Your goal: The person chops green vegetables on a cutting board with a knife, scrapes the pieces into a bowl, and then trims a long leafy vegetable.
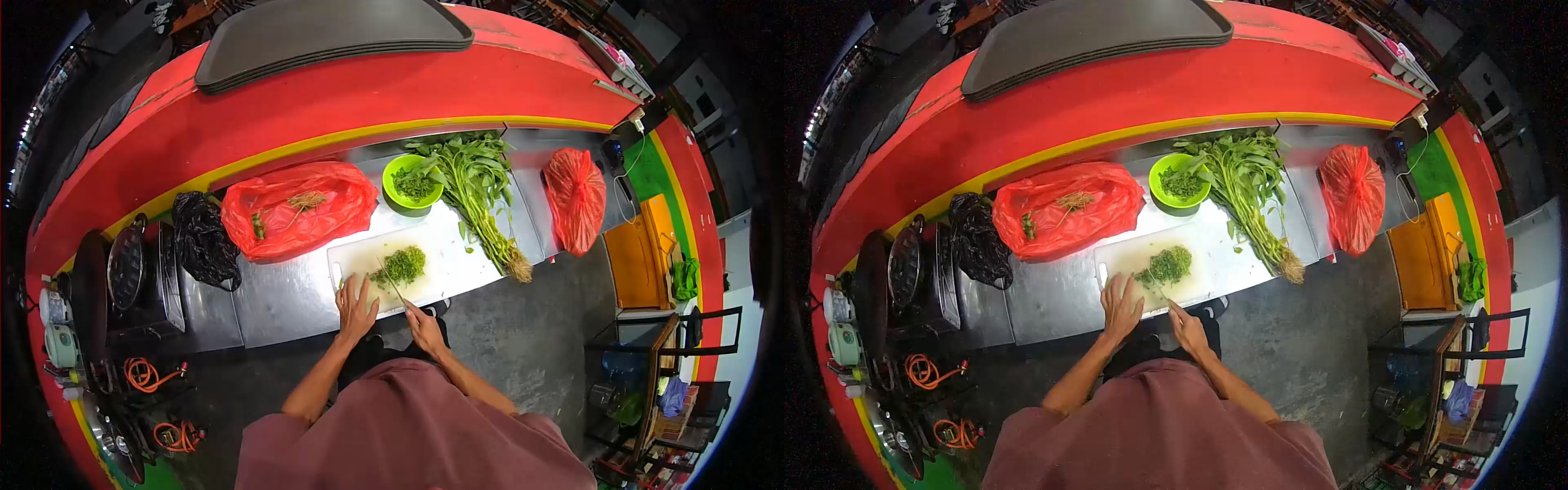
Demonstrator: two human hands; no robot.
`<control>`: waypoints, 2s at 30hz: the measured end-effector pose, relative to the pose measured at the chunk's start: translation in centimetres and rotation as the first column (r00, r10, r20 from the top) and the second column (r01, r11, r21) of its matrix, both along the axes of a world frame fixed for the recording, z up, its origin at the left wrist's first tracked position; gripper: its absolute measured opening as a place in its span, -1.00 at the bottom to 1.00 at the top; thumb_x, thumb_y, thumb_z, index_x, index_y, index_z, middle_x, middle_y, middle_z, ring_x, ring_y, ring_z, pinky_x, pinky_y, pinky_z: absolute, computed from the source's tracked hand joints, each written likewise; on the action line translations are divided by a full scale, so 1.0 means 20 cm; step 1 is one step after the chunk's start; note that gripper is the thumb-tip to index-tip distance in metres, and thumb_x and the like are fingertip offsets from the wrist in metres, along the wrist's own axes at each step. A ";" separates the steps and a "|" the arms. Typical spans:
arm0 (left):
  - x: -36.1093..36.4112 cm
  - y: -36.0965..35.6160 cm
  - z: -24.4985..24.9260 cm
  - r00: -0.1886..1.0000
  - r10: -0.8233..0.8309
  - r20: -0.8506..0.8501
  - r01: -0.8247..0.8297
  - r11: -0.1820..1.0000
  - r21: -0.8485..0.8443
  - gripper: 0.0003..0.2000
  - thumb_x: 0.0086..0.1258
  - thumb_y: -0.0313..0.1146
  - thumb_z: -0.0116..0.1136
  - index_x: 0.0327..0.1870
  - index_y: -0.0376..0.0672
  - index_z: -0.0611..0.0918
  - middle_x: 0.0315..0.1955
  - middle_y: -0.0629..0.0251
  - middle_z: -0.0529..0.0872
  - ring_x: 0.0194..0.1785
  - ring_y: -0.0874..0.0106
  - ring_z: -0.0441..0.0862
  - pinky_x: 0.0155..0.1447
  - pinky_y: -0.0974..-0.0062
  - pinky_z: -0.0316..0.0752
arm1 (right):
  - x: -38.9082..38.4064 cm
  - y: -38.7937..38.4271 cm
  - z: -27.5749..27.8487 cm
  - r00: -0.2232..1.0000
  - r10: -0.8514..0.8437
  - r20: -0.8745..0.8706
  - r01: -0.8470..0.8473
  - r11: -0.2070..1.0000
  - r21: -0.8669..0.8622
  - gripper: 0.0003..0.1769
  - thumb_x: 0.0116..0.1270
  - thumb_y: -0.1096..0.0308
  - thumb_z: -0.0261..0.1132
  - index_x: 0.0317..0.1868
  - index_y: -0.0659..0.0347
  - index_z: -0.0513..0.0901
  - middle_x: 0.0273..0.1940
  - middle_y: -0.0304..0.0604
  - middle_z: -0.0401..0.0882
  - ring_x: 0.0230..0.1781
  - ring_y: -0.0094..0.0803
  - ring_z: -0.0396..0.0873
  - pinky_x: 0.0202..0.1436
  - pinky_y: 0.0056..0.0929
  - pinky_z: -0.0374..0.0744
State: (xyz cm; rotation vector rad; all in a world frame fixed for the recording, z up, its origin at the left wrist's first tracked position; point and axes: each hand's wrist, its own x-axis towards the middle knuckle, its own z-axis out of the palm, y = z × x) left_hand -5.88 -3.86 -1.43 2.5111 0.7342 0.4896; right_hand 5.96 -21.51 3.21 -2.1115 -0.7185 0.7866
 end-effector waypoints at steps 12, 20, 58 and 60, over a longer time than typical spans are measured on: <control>0.38 0.01 -0.01 0.992 -0.033 -0.123 0.039 0.998 0.047 0.01 0.30 0.20 0.25 0.55 -0.40 0.10 0.57 -0.30 -0.07 0.65 -0.12 -0.19 0.65 -0.05 -0.21 | 0.19 -0.11 -0.10 0.956 -0.293 -0.033 0.290 0.954 -0.073 -0.50 0.61 0.06 0.06 0.34 0.21 0.54 -0.12 0.28 0.69 -0.07 0.07 0.72 -0.02 -0.18 0.59; 0.55 0.05 -0.03 0.976 -0.205 0.072 0.208 0.977 -0.037 -0.22 0.38 -0.06 0.29 0.48 -0.38 0.26 0.49 -0.17 0.22 0.58 -0.05 0.12 0.61 0.08 0.04 | 0.36 -0.04 -0.11 0.954 -0.268 0.137 0.262 0.963 0.055 -0.48 0.61 0.02 0.04 0.28 0.26 0.58 -0.40 0.10 0.64 -0.34 -0.23 0.65 -0.16 -0.23 0.57; 0.64 0.03 0.03 0.952 -0.258 0.167 0.282 0.948 -0.145 -0.17 0.37 0.08 0.27 0.44 -0.44 0.30 0.43 -0.25 0.31 0.53 -0.10 0.21 0.58 0.03 0.11 | 0.37 0.06 -0.15 0.991 -0.125 0.043 0.127 0.991 -0.041 -0.55 0.60 0.10 0.07 0.31 0.14 0.59 0.02 0.35 0.64 0.11 0.26 0.60 0.16 -0.03 0.57; 0.65 0.05 0.01 0.945 -0.254 0.207 0.298 0.930 -0.214 -0.18 0.36 0.05 0.28 0.45 -0.42 0.31 0.42 -0.23 0.33 0.52 -0.09 0.24 0.57 0.03 0.13 | 0.37 0.05 -0.12 0.990 -0.142 0.015 0.143 0.988 -0.055 -0.55 0.60 0.10 0.07 0.31 0.15 0.59 0.01 0.35 0.65 0.10 0.24 0.62 0.17 -0.05 0.57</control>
